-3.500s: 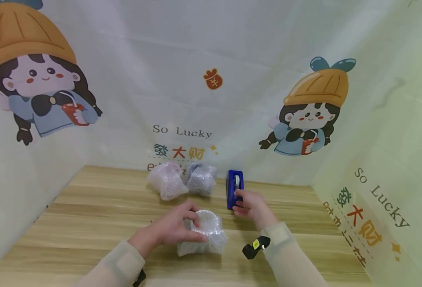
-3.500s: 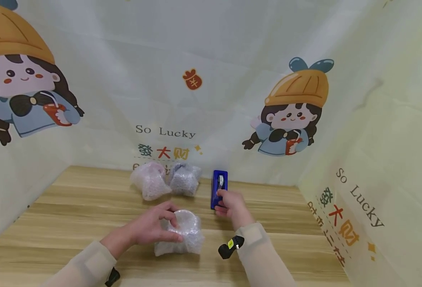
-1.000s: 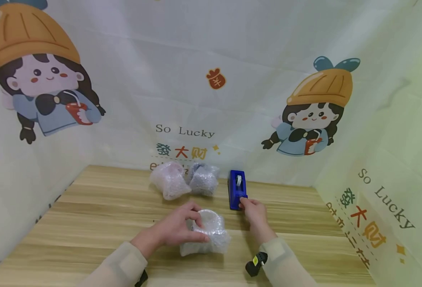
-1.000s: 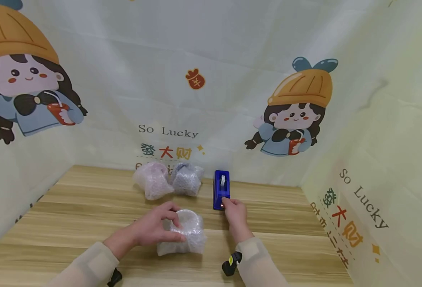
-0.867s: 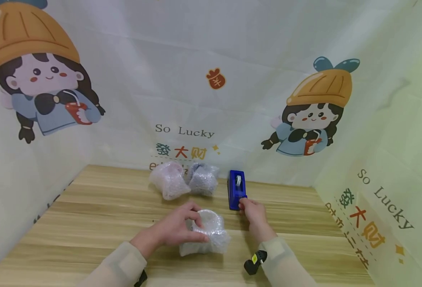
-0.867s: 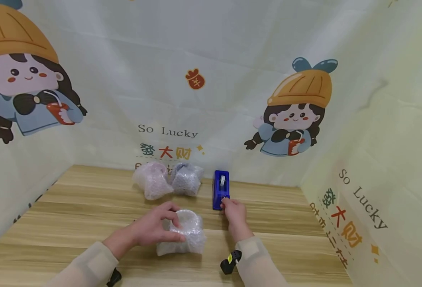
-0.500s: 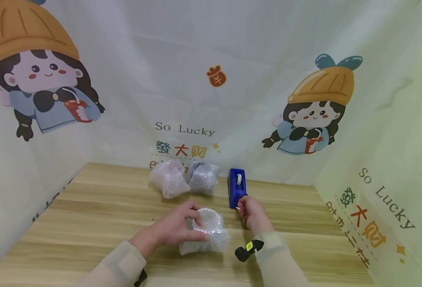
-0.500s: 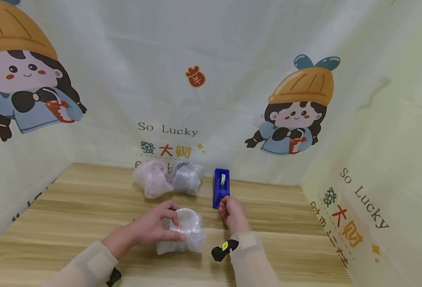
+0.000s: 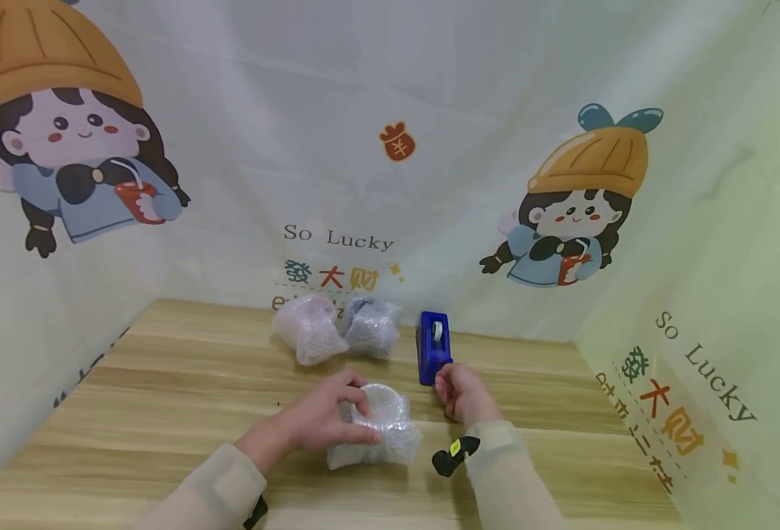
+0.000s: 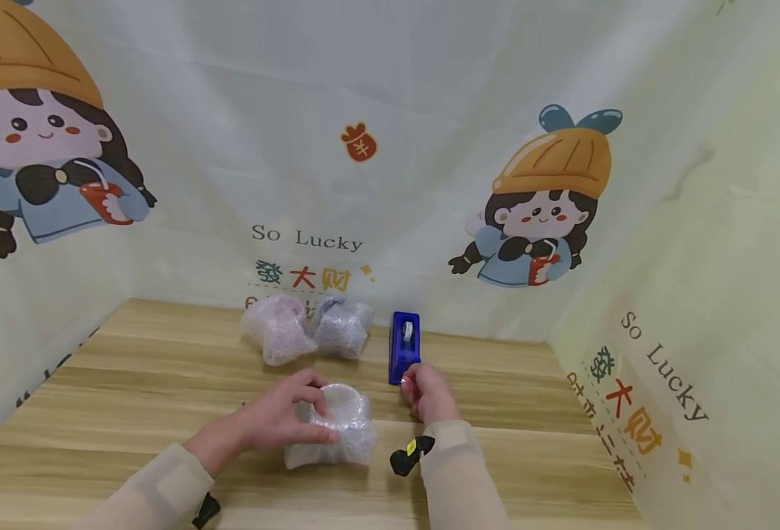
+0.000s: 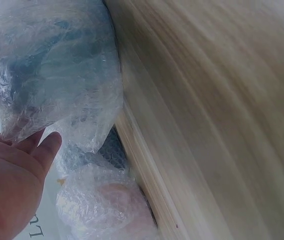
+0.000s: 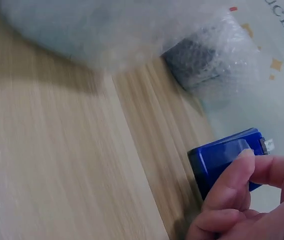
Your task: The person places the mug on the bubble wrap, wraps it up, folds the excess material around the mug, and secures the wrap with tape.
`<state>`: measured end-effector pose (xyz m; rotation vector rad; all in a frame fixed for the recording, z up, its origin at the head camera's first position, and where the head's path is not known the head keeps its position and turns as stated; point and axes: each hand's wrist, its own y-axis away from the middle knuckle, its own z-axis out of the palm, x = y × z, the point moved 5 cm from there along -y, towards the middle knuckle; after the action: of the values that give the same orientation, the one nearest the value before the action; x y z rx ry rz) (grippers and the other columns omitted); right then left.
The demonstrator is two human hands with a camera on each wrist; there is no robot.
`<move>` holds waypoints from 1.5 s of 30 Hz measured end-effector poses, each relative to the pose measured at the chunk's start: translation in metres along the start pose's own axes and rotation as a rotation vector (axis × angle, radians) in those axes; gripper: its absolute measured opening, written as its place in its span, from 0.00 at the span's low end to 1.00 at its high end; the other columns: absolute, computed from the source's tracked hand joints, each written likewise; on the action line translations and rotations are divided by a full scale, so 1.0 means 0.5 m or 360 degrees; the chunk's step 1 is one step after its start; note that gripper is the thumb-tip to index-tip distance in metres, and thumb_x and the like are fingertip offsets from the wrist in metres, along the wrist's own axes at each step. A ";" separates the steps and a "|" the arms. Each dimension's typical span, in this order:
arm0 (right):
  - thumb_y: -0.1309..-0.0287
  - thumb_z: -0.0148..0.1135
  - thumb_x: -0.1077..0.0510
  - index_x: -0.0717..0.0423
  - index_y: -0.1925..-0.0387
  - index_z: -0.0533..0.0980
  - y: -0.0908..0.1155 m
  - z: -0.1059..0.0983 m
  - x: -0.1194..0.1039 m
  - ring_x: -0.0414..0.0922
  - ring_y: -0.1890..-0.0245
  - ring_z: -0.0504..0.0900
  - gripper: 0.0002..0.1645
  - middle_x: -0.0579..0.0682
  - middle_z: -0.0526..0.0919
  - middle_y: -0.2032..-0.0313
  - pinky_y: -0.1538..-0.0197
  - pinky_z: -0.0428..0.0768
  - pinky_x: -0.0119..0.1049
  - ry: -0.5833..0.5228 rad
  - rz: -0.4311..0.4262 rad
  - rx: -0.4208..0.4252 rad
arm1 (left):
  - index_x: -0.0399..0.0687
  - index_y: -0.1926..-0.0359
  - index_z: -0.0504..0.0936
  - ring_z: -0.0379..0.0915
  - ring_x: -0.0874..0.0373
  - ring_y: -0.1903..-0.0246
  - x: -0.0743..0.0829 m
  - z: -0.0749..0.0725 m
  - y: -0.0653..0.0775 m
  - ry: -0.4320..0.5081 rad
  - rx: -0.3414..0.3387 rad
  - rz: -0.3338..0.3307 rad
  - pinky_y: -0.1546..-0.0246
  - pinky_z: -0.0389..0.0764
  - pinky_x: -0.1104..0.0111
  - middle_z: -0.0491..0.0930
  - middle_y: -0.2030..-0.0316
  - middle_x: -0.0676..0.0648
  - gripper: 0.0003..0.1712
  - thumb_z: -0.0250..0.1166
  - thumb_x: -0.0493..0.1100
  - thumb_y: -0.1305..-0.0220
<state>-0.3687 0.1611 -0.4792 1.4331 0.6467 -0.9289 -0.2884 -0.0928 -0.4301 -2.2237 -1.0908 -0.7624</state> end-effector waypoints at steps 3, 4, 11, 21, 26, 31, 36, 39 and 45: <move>0.42 0.53 0.63 0.50 0.82 0.73 -0.003 -0.001 0.006 0.32 0.87 0.73 0.14 0.40 0.76 0.88 0.81 0.57 0.26 0.0050 0.0003 0.0020 | 0.70 0.74 0.78 0.72 0.52 0.42 -0.002 0.002 0.001 -0.0008 -0.0004 -0.0002 0.39 0.74 0.52 0.74 0.43 0.54 0.18 0.76 0.68 0.51; 0.42 0.53 0.63 0.50 0.82 0.73 -0.004 -0.001 0.007 0.31 0.87 0.73 0.14 0.40 0.76 0.88 0.81 0.57 0.25 0.0051 0.0002 0.0025 | 0.71 0.74 0.78 0.72 0.53 0.42 -0.003 0.002 0.002 -0.0008 -0.0001 -0.0002 0.39 0.75 0.52 0.74 0.43 0.54 0.18 0.76 0.68 0.51; 0.42 0.52 0.66 0.51 0.81 0.72 -0.014 0.003 0.013 0.30 0.87 0.73 0.14 0.39 0.76 0.88 0.82 0.61 0.22 0.0059 0.0020 -0.0026 | 0.70 0.74 0.79 0.73 0.54 0.43 -0.006 -0.001 0.008 -0.0025 0.0026 0.0011 0.41 0.76 0.53 0.75 0.45 0.55 0.18 0.77 0.67 0.51; 0.44 0.53 0.67 0.50 0.82 0.73 -0.028 0.006 0.016 0.31 0.88 0.73 0.15 0.39 0.78 0.88 0.82 0.58 0.23 0.0187 0.0007 -0.0025 | 0.70 0.74 0.78 0.73 0.55 0.44 -0.008 -0.003 0.010 -0.0006 0.0045 0.0008 0.42 0.76 0.55 0.75 0.46 0.56 0.17 0.77 0.67 0.51; 0.46 0.54 0.70 0.54 0.78 0.73 -0.026 0.016 0.010 0.31 0.87 0.73 0.11 0.40 0.77 0.87 0.82 0.64 0.22 0.0289 -0.0042 0.0042 | 0.71 0.74 0.79 0.72 0.55 0.43 -0.007 -0.008 0.013 -0.0010 0.0063 0.0014 0.41 0.76 0.54 0.75 0.45 0.57 0.17 0.77 0.67 0.51; 0.47 0.54 0.71 0.59 0.75 0.73 -0.012 0.027 0.011 0.33 0.87 0.75 0.07 0.43 0.76 0.86 0.80 0.72 0.23 0.0428 -0.0135 0.0089 | 0.70 0.74 0.79 0.73 0.53 0.42 -0.006 -0.006 0.015 -0.0033 0.0067 0.0019 0.40 0.75 0.52 0.75 0.44 0.55 0.18 0.76 0.68 0.51; 0.41 0.56 0.63 0.52 0.81 0.76 0.007 0.011 0.024 0.33 0.86 0.73 0.14 0.40 0.77 0.87 0.81 0.63 0.26 0.0721 -0.0189 -0.0047 | 0.69 0.74 0.79 0.72 0.53 0.42 -0.003 0.006 0.013 -0.0015 0.0038 0.0005 0.40 0.75 0.52 0.75 0.44 0.55 0.18 0.77 0.68 0.51; 0.37 0.58 0.58 0.52 0.80 0.78 0.037 0.004 0.011 0.33 0.84 0.74 0.15 0.39 0.78 0.85 0.79 0.62 0.27 0.0780 -0.0317 -0.0147 | 0.69 0.74 0.78 0.72 0.55 0.43 0.002 0.005 0.010 -0.0004 0.0024 0.0000 0.40 0.76 0.54 0.75 0.45 0.56 0.18 0.77 0.67 0.51; 0.34 0.63 0.55 0.61 0.58 0.80 0.134 0.008 -0.053 0.40 0.70 0.83 0.12 0.46 0.85 0.69 0.71 0.72 0.30 0.0610 -0.0647 -0.0316 | 0.69 0.73 0.79 0.72 0.53 0.42 0.003 0.002 0.008 -0.0013 0.0009 -0.0006 0.39 0.75 0.53 0.74 0.43 0.55 0.18 0.77 0.67 0.52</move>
<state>-0.3266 0.1546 -0.4210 1.3330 1.3165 -0.8727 -0.2839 -0.0933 -0.4306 -2.2228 -1.0997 -0.7515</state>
